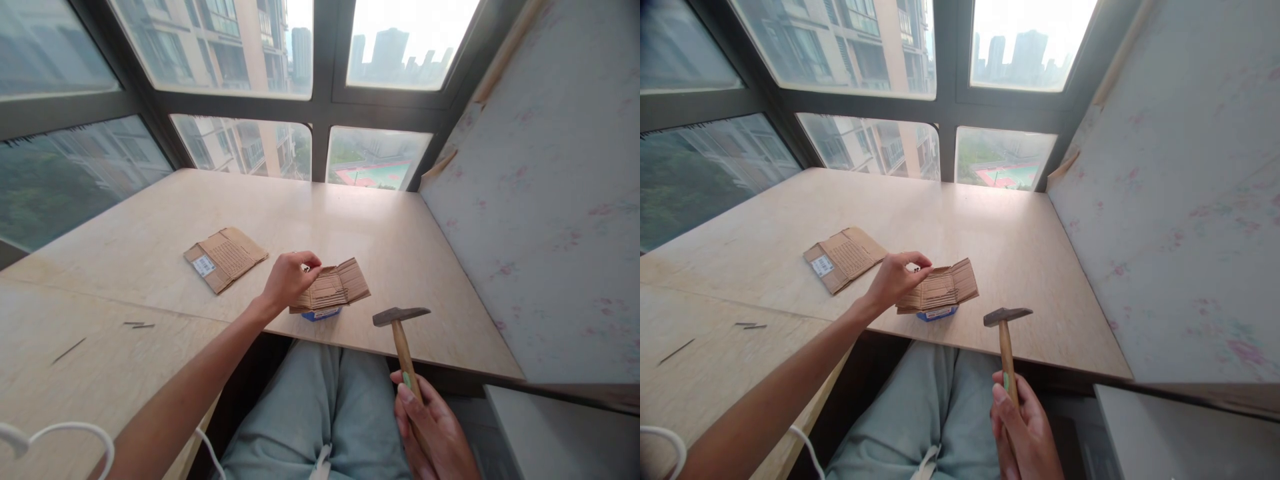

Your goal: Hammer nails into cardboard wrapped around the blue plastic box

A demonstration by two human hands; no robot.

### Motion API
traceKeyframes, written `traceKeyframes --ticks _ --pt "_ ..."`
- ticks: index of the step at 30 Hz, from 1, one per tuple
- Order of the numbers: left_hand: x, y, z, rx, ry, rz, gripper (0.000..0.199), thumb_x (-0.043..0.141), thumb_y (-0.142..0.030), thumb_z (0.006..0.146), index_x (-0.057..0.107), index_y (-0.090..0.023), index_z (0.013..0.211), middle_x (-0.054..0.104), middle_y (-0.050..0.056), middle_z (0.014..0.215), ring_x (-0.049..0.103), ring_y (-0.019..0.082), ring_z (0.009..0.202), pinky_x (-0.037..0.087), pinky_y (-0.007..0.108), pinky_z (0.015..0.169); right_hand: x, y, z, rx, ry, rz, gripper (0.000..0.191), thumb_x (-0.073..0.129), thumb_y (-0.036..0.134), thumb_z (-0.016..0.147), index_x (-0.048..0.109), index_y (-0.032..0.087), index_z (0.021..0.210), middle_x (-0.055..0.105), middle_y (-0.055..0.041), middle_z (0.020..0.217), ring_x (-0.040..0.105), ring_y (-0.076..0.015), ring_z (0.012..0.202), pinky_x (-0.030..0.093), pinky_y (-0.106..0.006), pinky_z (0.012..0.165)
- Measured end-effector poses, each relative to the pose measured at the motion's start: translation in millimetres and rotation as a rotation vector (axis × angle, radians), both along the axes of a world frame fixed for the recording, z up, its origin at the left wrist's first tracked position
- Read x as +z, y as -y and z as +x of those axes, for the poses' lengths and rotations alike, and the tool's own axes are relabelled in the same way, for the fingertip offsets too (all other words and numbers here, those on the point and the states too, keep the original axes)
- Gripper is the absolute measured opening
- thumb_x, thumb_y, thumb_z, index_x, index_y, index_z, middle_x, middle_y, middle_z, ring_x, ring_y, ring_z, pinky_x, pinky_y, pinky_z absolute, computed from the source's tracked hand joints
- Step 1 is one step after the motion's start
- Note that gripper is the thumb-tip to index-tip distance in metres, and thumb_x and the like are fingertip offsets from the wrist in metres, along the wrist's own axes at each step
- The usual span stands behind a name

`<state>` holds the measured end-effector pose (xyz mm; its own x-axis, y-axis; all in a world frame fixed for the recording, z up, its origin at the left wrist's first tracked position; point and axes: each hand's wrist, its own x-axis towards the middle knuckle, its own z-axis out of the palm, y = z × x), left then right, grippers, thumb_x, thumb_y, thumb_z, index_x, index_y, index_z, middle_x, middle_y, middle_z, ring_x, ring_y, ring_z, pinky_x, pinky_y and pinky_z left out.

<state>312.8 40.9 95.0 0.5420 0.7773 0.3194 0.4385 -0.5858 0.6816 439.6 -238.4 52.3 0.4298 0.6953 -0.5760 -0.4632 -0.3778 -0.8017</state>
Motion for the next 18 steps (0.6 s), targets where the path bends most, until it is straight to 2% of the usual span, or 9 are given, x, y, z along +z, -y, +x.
traceKeyframes --ticks 7,11,18 --pt "-1.6 -6.4 -0.4 -0.016 0.02 -0.072 0.008 0.066 -0.024 0.077 0.071 -0.019 0.075 0.074 0.002 0.079 0.068 0.018 0.078 0.05 0.029 0.077 -0.3 -3.6 -1.0 0.032 -0.008 0.037 0.068 0.07 0.064 0.072 0.043 0.021 0.118 0.054 0.0084 0.064 0.03 -0.0013 0.023 0.028 -0.014 0.021" --pt "-3.8 -7.0 -0.1 -0.003 -0.011 -0.039 0.009 0.064 -0.025 0.077 0.071 -0.019 0.075 0.073 0.003 0.078 0.067 0.017 0.076 0.05 0.029 0.075 3.0 -6.7 -4.4 -0.005 -0.015 0.042 0.065 0.07 0.062 0.073 0.044 0.021 0.116 0.053 0.0091 0.063 0.03 -0.0006 0.023 0.028 -0.012 0.021" --pt "-2.6 -1.9 4.0 -0.005 -0.085 0.059 0.011 0.06 -0.02 0.078 0.071 -0.019 0.08 0.074 0.004 0.082 0.067 0.019 0.079 0.049 0.032 0.077 2.9 -7.4 -4.8 0.016 -0.031 0.056 0.064 0.068 0.06 0.077 0.043 0.02 0.12 0.054 0.0086 0.064 0.03 -0.0008 0.022 0.027 -0.013 0.02"
